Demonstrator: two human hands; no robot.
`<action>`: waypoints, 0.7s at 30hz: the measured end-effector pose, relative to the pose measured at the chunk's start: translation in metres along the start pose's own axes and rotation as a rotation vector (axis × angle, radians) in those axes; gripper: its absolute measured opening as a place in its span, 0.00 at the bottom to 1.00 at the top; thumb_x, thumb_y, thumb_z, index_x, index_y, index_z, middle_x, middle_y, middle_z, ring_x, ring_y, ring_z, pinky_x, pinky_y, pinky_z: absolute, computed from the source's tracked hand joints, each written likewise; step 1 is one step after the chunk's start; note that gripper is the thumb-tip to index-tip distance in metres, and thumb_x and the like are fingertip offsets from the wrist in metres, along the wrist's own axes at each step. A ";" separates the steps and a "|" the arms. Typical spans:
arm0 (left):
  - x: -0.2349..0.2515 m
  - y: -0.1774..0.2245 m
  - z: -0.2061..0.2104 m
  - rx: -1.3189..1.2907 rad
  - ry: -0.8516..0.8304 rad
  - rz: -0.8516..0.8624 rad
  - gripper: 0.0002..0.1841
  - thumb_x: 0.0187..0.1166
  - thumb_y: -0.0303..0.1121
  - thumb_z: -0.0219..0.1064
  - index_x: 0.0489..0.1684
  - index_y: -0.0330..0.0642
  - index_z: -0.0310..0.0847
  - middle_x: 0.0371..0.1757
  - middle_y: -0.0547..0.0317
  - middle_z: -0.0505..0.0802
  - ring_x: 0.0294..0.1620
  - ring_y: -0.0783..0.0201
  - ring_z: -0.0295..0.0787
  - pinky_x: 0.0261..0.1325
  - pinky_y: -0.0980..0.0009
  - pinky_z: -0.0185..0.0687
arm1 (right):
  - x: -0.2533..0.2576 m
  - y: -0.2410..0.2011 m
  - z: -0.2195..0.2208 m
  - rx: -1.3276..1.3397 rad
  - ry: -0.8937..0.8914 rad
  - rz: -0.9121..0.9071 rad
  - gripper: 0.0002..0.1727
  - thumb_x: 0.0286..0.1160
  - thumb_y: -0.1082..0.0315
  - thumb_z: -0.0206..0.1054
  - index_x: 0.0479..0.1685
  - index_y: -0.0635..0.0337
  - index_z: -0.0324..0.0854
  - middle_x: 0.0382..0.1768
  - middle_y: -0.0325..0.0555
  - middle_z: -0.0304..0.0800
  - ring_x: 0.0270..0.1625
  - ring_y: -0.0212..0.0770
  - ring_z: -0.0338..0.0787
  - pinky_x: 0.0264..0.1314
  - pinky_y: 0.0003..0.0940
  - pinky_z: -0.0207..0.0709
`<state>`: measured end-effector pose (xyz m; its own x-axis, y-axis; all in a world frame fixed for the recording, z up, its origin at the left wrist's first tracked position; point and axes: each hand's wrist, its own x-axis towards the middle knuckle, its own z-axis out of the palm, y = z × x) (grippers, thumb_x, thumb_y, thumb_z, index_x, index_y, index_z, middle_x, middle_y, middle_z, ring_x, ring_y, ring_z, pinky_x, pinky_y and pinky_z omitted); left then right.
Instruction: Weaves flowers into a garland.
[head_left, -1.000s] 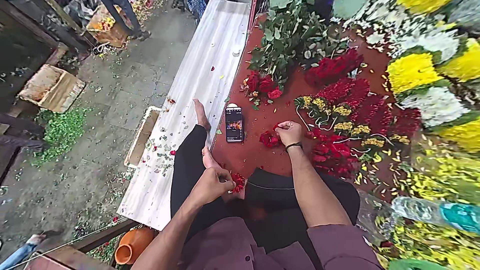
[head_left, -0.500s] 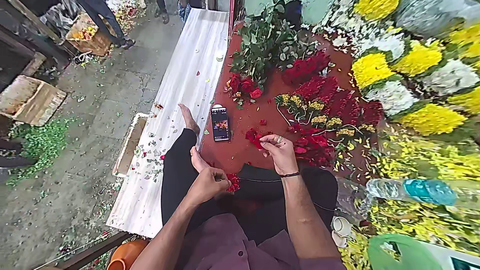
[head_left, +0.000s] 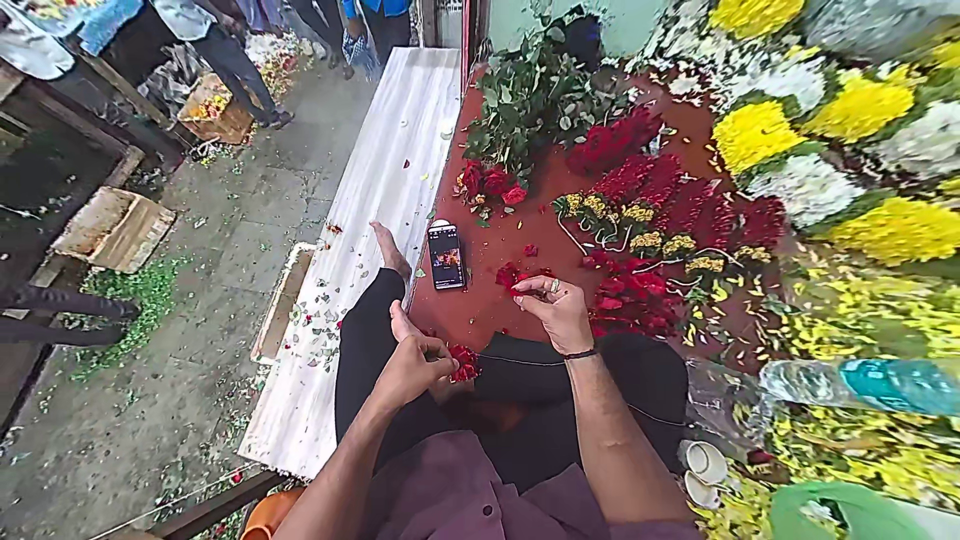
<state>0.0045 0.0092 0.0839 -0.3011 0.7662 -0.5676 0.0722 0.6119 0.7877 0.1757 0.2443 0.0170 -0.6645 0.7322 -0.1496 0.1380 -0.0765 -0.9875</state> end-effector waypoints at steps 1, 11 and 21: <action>0.001 0.001 0.000 0.005 0.010 0.004 0.07 0.72 0.38 0.74 0.29 0.47 0.92 0.27 0.68 0.92 0.28 0.74 0.86 0.36 0.69 0.82 | 0.000 -0.001 0.000 -0.009 0.006 -0.010 0.10 0.63 0.77 0.79 0.44 0.61 0.93 0.43 0.46 0.96 0.38 0.41 0.93 0.43 0.38 0.91; 0.017 0.006 -0.001 0.100 0.084 -0.025 0.11 0.73 0.43 0.74 0.28 0.47 0.92 0.26 0.67 0.91 0.29 0.72 0.85 0.38 0.64 0.82 | -0.020 -0.023 0.024 0.175 0.098 0.073 0.28 0.53 0.82 0.79 0.58 0.60 0.78 0.38 0.50 0.93 0.31 0.42 0.90 0.30 0.35 0.85; 0.023 0.010 0.005 0.102 0.034 -0.022 0.08 0.77 0.38 0.71 0.42 0.48 0.96 0.38 0.64 0.96 0.40 0.71 0.92 0.50 0.61 0.87 | -0.068 -0.033 0.069 0.251 -0.034 0.359 0.30 0.52 0.82 0.81 0.60 0.67 0.75 0.32 0.54 0.94 0.23 0.40 0.89 0.20 0.29 0.79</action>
<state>0.0036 0.0338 0.0775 -0.3361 0.7462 -0.5746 0.1609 0.6466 0.7456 0.1655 0.1506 0.0560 -0.6315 0.6068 -0.4826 0.1845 -0.4870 -0.8537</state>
